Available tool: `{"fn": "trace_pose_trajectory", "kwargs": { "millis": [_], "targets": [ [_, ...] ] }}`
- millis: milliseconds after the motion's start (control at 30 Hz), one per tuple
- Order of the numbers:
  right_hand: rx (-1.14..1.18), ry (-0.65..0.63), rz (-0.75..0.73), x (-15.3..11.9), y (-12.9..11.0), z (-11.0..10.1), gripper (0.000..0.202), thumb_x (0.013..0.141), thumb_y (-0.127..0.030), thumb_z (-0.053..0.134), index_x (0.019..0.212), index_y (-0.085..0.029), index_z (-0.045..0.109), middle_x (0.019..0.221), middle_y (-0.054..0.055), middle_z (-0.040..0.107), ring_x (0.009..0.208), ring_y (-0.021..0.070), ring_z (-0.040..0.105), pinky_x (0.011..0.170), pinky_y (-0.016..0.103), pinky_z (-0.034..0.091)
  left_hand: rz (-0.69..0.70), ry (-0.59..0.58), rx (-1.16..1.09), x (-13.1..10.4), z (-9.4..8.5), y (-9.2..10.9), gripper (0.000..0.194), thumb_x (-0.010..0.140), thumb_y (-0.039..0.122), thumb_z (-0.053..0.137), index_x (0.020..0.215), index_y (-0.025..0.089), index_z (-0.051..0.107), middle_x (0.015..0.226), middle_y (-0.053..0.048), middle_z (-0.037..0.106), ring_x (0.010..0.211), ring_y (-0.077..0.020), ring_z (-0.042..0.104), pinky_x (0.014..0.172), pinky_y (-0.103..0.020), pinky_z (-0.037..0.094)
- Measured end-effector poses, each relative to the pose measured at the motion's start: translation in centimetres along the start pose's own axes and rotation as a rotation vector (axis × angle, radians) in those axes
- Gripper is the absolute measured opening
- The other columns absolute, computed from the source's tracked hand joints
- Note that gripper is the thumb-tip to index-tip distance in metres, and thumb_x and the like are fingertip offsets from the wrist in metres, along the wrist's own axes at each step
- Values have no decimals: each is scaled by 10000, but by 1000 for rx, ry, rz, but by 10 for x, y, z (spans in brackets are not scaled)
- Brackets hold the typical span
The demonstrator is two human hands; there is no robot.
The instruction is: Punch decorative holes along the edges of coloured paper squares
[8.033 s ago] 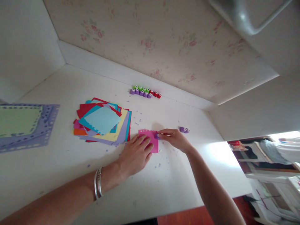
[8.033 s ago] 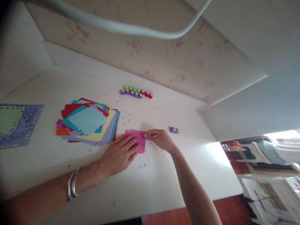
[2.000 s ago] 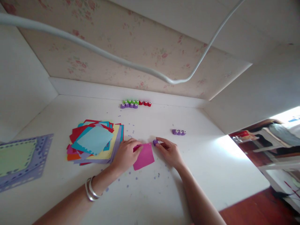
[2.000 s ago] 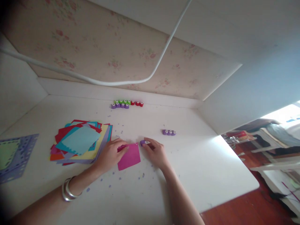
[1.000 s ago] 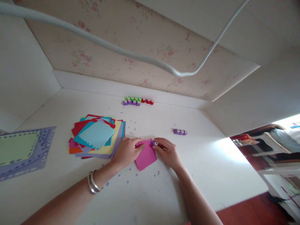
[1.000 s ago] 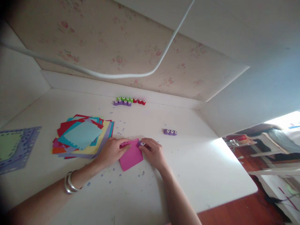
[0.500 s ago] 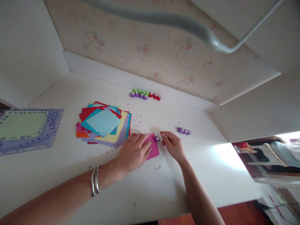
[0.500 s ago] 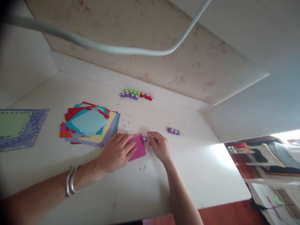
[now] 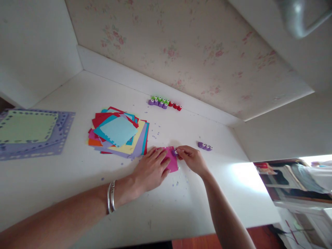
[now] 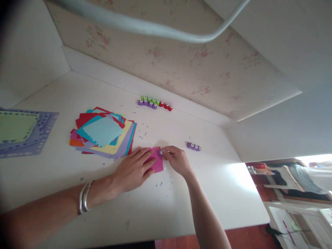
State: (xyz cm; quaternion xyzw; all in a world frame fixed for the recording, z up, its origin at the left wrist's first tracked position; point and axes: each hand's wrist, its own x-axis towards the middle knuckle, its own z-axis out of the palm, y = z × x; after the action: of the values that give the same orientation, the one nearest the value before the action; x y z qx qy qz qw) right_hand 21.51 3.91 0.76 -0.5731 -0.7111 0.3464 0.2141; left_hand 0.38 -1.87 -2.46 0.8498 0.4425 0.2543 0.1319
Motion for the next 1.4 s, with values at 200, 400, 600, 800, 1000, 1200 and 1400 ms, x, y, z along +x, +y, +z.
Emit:
{"fn": "trace_pose_trajectory", "kwargs": {
  "millis": [200,400,600,800,1000,1200,1400],
  "targets": [
    [90,-42,143,3,3,-1,248,813,-424,659,932,-230,755,861,52,754,714,195,708,686,336,582,10,-23,19,-1,0,-1,355,953,323,460,1252,174,579,1345,-126,546,1333,-280,404,1150,-486,228],
    [200,-97,319,9,1,-3,301,759,-435,722,956,-211,752,820,61,765,738,214,723,718,355,590,14,-25,27,-1,1,-1,351,948,336,475,1249,188,578,1340,-120,548,1335,-286,396,1143,-497,232],
    [193,-125,348,15,2,-4,317,737,-433,744,953,-201,744,741,63,748,687,204,707,656,331,575,19,-3,13,0,1,-2,342,936,337,502,1226,177,587,1328,-131,555,1319,-288,409,1137,-497,239],
    [29,-130,347,19,-6,-4,281,744,-413,722,903,-183,751,654,38,707,613,164,659,597,282,531,34,5,42,-1,4,-2,353,929,358,517,1220,169,582,1312,-131,563,1309,-292,413,1128,-510,239],
    [-13,-177,358,24,-17,-7,213,736,-351,724,862,-181,749,583,18,671,562,147,627,559,258,498,43,2,83,-1,4,-3,345,940,363,497,1213,171,587,1322,-131,555,1302,-289,420,1131,-509,229],
    [68,-190,347,26,-9,-10,219,726,-343,760,880,-189,758,601,16,679,564,131,620,598,263,529,58,-9,72,-2,2,-2,359,944,354,493,1244,172,570,1333,-130,547,1301,-285,426,1129,-494,246],
    [291,-265,369,19,-6,-16,313,717,-415,778,933,-189,762,801,51,737,698,138,665,751,310,572,44,-5,57,-2,2,-1,341,941,336,500,1240,190,572,1324,-114,552,1285,-275,442,1126,-492,257]
  ]
}}
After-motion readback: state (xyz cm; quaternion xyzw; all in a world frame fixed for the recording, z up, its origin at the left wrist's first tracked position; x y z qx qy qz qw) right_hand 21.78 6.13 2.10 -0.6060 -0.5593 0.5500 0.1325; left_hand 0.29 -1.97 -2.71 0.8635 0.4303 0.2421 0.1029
